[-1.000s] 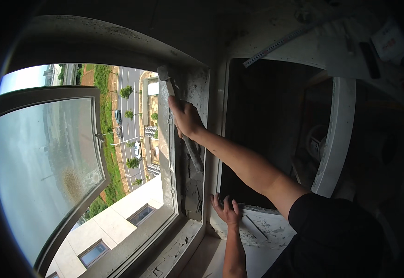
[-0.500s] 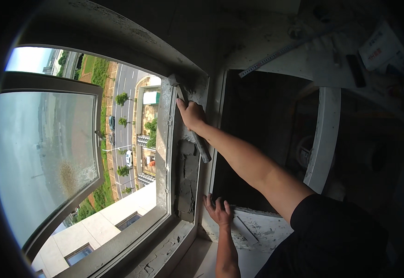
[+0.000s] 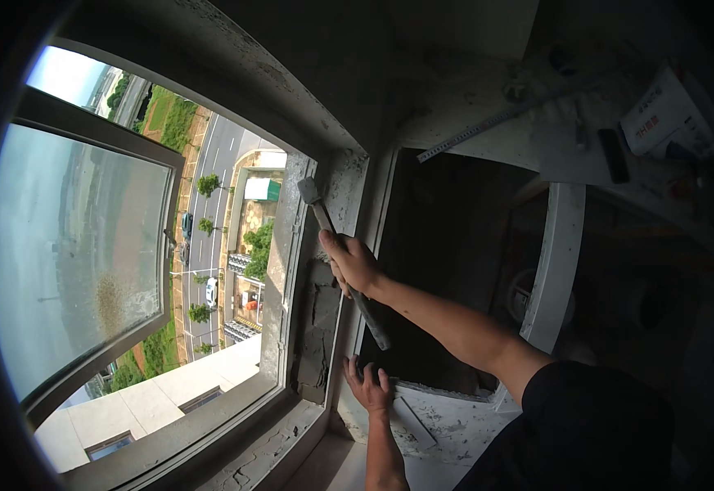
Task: Applying mortar to a window sill and measuring tiles for installation during a room renovation.
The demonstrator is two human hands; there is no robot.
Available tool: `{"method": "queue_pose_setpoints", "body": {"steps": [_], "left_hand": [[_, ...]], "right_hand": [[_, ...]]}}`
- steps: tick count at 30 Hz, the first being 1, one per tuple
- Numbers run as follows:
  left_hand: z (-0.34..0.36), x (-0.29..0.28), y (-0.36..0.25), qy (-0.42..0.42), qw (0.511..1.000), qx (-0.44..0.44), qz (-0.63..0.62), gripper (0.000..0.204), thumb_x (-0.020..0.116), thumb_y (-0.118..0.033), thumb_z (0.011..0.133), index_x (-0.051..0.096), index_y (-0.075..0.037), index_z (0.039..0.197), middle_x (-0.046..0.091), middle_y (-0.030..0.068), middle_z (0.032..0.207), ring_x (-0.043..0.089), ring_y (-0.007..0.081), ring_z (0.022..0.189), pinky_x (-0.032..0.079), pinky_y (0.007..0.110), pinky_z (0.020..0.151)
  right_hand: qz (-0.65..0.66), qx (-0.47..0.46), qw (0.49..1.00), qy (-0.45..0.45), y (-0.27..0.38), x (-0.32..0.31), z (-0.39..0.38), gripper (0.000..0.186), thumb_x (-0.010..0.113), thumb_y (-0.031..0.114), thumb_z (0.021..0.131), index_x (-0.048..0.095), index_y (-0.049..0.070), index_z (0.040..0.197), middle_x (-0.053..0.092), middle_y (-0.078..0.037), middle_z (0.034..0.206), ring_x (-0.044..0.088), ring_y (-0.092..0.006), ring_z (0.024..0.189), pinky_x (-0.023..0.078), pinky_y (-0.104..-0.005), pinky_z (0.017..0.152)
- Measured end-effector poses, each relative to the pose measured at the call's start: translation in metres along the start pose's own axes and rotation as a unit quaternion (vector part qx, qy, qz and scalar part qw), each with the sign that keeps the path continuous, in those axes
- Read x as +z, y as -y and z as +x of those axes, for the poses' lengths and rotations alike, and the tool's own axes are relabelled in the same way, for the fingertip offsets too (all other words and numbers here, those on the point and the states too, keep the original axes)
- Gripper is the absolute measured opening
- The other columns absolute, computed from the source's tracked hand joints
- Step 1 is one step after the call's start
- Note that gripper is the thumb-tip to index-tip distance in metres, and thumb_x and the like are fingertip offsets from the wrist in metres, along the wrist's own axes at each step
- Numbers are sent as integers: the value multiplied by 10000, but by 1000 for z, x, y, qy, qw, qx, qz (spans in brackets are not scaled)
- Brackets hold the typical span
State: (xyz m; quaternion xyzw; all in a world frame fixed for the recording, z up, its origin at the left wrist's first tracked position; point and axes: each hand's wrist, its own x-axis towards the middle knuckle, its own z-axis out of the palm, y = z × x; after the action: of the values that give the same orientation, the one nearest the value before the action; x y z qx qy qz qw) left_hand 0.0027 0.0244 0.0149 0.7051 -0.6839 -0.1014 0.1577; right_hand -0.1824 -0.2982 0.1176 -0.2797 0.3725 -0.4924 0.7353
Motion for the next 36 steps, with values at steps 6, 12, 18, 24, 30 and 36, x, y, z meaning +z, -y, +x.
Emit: {"method": "queue_pose_setpoints", "body": {"steps": [6,12,18,24,30,36], "left_hand": [[-10,5,12,-6,1000,7,-7,284,725,-238,969,740,-4,1130,529,219,1628,374,538,1613,339,655,1331],[-5,-12,-18,14,999,-41,-12,439,704,-343,1058,804,40,1245,509,229,1710,436,483,1579,382,548,1309],[-7,-26,-32,15,999,-26,-14,356,738,-266,1044,805,46,1203,487,236,1707,461,483,1557,420,545,1290],[2,-23,-90,-1,995,-75,63,329,734,-237,1064,767,-13,1303,605,241,1579,582,451,1460,502,545,1217],[-60,20,-240,-128,976,-157,-85,305,662,-187,1099,709,45,1291,704,241,1405,611,447,1416,454,548,1225],[-218,44,-377,-131,972,-185,-56,269,729,-49,962,741,15,1224,742,205,1315,650,445,1368,496,551,1191]], "right_hand": [[-385,-115,914,56,40,-110,-126,636,679,601,1112,683,-18,965,583,-141,603,700,-210,594,512,-425,580],[-572,-11,819,-25,109,-263,-244,608,724,566,1084,672,-40,1060,636,-224,673,696,-368,626,531,-494,672],[-609,0,763,-218,168,-376,-320,570,728,557,1054,674,-9,1013,718,-276,829,743,-479,842,548,-562,766],[-632,-4,720,-286,241,-476,-266,523,713,440,994,678,-61,1142,776,-319,1036,766,-506,1012,591,-587,893],[-672,-36,714,-191,291,-507,-131,506,650,420,998,696,-65,1134,785,-314,1071,775,-503,1012,614,-599,920],[-723,-54,680,-109,265,-476,4,555,690,458,1031,679,-49,1255,787,-290,1128,766,-495,1065,611,-598,921]]}}
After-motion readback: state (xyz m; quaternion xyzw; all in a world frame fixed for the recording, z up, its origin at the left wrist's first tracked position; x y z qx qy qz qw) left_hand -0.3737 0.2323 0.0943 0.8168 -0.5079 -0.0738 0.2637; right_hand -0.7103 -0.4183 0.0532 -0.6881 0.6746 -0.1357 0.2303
